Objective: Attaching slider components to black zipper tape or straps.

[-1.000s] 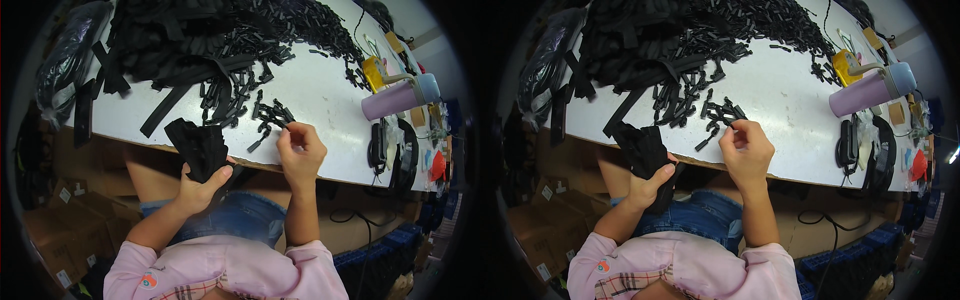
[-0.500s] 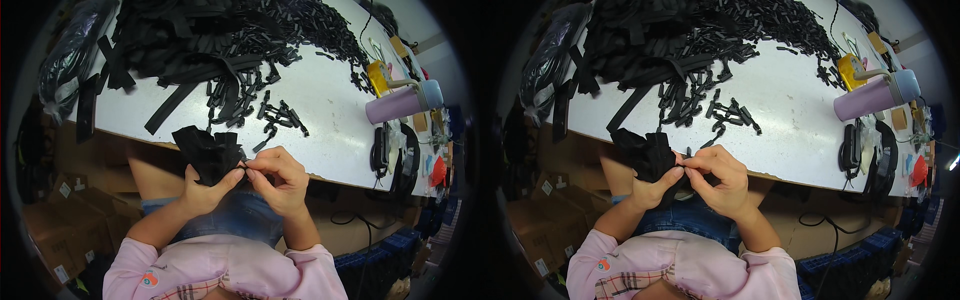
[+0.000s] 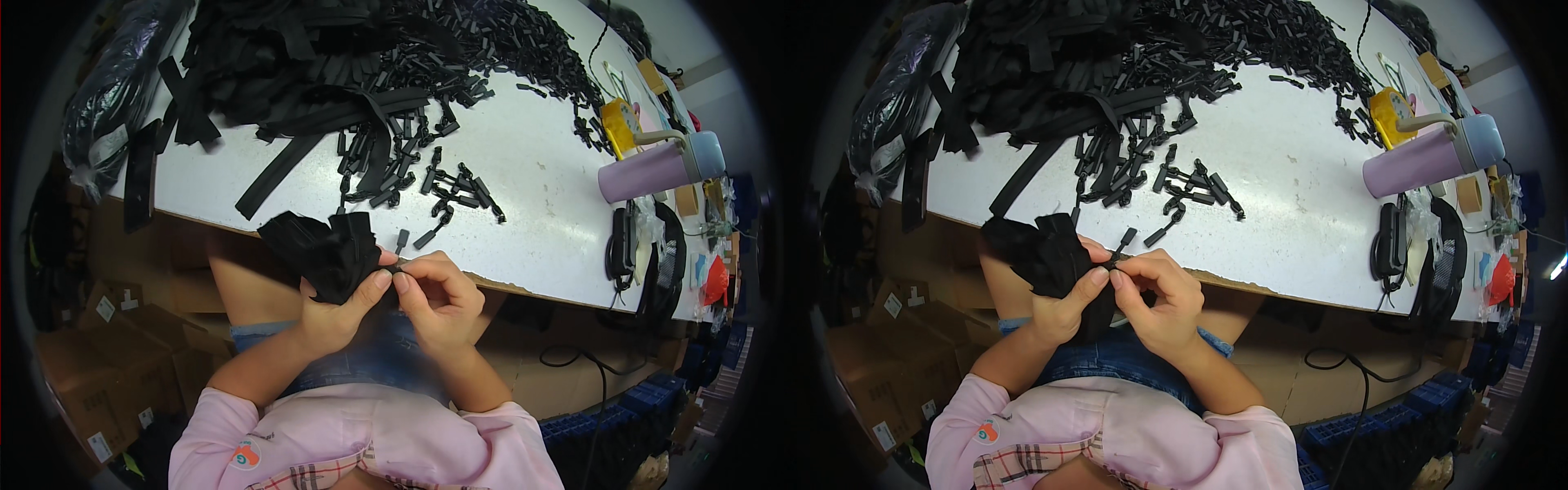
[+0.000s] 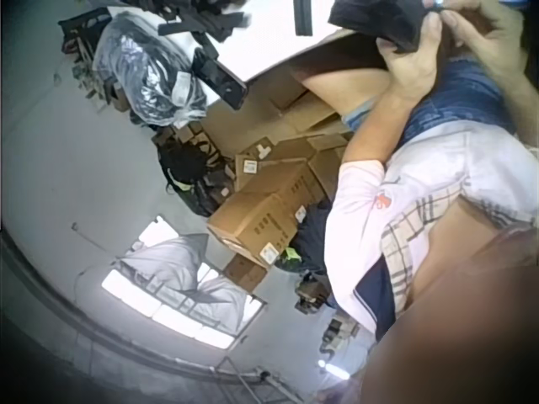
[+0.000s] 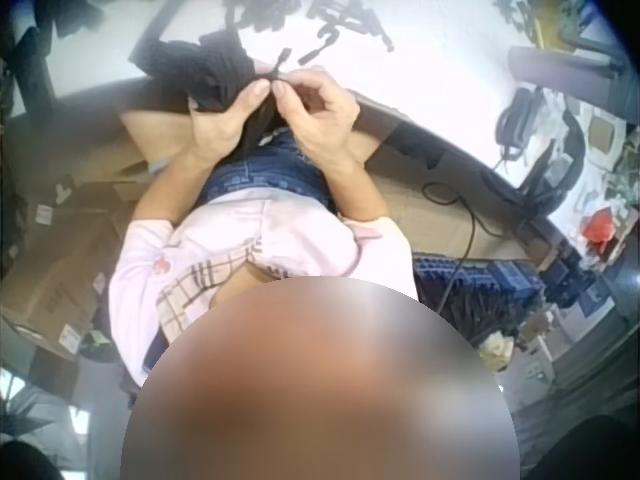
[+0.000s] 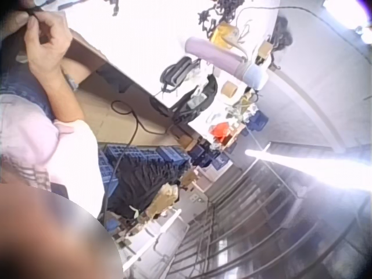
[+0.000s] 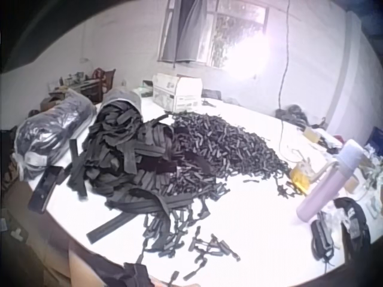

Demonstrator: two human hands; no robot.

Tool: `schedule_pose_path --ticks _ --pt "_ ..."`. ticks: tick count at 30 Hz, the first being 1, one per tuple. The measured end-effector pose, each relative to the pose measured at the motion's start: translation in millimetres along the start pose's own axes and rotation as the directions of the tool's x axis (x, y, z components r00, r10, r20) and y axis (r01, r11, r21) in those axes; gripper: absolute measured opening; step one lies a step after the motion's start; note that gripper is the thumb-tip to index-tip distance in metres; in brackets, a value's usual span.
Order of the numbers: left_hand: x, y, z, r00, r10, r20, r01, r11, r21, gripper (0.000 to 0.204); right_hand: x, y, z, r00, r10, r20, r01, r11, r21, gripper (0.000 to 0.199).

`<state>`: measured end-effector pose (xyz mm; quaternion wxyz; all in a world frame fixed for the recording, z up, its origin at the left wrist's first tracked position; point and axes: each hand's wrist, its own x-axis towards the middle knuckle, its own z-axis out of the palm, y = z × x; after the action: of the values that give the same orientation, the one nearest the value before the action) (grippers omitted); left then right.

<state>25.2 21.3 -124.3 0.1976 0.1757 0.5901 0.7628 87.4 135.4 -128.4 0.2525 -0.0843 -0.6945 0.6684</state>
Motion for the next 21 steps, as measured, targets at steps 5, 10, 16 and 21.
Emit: schedule_pose_path --ticks 5,10,16,21 --pt "1.4 7.9 -5.4 0.982 -0.134 0.134 0.143 0.988 -0.057 0.019 6.0 4.4 -10.2 0.925 0.289 0.245 -0.377 0.771 0.514 0.006" --pt "1.8 11.5 -5.4 0.973 -0.15 0.174 0.158 0.987 -0.037 0.018 10.0 1.0 -17.2 0.858 0.36 0.367 -0.511 0.676 0.53 0.004" --pt "1.9 8.9 -7.0 0.969 -0.166 0.184 0.174 0.984 -0.027 0.018 11.3 -1.0 -19.5 0.845 0.372 0.384 -0.527 0.702 0.479 0.004" --pt "1.8 8.0 -5.0 0.971 -0.157 0.18 0.171 0.983 -0.063 0.017 6.8 -3.2 -12.0 0.858 0.416 0.302 -0.513 0.717 0.471 0.004"
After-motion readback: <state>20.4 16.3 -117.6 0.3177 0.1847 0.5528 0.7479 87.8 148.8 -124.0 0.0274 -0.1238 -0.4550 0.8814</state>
